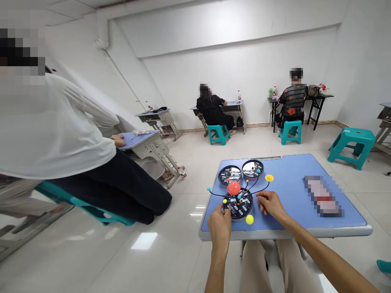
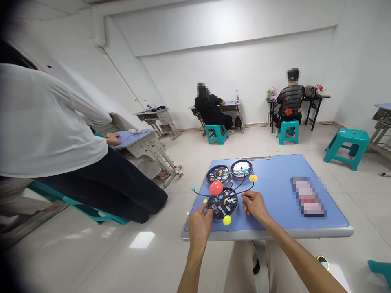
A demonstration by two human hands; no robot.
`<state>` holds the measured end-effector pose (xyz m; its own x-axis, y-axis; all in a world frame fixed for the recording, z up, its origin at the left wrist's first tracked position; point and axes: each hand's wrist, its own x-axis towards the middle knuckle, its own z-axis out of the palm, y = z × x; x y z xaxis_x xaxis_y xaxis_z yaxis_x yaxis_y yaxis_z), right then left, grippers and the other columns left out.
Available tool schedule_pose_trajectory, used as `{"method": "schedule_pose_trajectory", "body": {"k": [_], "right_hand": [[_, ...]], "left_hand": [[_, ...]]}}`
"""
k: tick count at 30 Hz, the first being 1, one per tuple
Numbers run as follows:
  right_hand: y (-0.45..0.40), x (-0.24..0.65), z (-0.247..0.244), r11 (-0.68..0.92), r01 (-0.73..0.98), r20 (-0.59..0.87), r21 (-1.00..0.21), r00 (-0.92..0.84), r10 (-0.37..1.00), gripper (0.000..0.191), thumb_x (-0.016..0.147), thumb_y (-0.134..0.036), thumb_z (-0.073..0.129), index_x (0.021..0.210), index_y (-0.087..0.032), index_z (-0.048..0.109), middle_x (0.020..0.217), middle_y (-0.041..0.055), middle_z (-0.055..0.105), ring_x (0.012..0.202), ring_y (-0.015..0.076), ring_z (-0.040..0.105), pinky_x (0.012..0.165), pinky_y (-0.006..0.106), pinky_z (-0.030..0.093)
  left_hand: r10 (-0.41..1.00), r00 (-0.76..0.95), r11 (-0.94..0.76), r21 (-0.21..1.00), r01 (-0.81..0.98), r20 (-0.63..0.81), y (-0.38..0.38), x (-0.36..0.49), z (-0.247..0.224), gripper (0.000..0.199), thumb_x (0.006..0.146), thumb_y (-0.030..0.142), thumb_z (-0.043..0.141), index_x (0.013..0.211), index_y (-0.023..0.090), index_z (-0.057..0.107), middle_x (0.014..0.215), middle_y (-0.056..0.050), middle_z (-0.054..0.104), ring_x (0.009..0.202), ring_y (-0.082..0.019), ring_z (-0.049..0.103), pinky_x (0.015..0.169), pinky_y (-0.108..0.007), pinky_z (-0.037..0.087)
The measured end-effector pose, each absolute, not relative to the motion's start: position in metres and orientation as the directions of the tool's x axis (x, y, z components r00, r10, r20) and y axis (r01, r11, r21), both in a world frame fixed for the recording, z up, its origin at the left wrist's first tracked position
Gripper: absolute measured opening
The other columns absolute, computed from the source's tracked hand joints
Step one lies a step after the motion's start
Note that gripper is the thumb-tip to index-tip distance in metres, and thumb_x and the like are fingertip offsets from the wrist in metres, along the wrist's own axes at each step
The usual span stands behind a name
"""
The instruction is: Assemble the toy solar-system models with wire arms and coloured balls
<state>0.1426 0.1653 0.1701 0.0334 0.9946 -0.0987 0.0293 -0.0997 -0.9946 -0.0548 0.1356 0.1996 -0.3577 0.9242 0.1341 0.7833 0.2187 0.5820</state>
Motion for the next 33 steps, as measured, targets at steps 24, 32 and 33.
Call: {"method": "schedule_pose_trajectory", "body": {"k": [24,32,33], "right_hand": [[0.170,0.108,0.189,-0.322,-0.085,-0.326,-0.943,0.051,0.944,0.009,0.067,-0.020,0.056,0.068,-0.021,0.048,0.042,-0.0103,0.047,0.028,0.0094,0.045,0.026,0.019,0.027],[0.171,0.112,0.193,-0.350,-0.105,-0.354,-0.931,0.014,0.935,0.012,0.069,-0.022,0.058,0.067,-0.022,0.045,0.041,-0.0103,0.047,0.028,0.0094,0.045,0.025,0.018,0.028],[0.171,0.112,0.192,-0.350,-0.100,-0.353,-0.931,0.012,0.936,0.013,0.069,-0.022,0.058,0.067,-0.022,0.045,0.040,-0.0104,0.046,0.028,0.0095,0.045,0.025,0.018,0.028]], "left_hand": [[0.921,-0.359,0.271,0.415,0.869,0.150,0.138,-0.056,0.190,0.035,0.086,0.018,0.045,0.101,0.011,0.075,0.076,-0.015,0.074,0.074,-0.027,0.067,0.065,-0.031,0.038],[0.928,-0.342,0.258,0.407,0.876,0.148,0.136,-0.054,0.190,0.037,0.088,0.017,0.043,0.110,0.011,0.072,0.080,-0.015,0.075,0.076,-0.027,0.067,0.064,-0.030,0.038],[0.927,-0.347,0.265,0.403,0.876,0.144,0.135,-0.053,0.190,0.037,0.089,0.017,0.042,0.113,0.012,0.071,0.081,-0.014,0.075,0.076,-0.026,0.067,0.063,-0.030,0.038]]}}
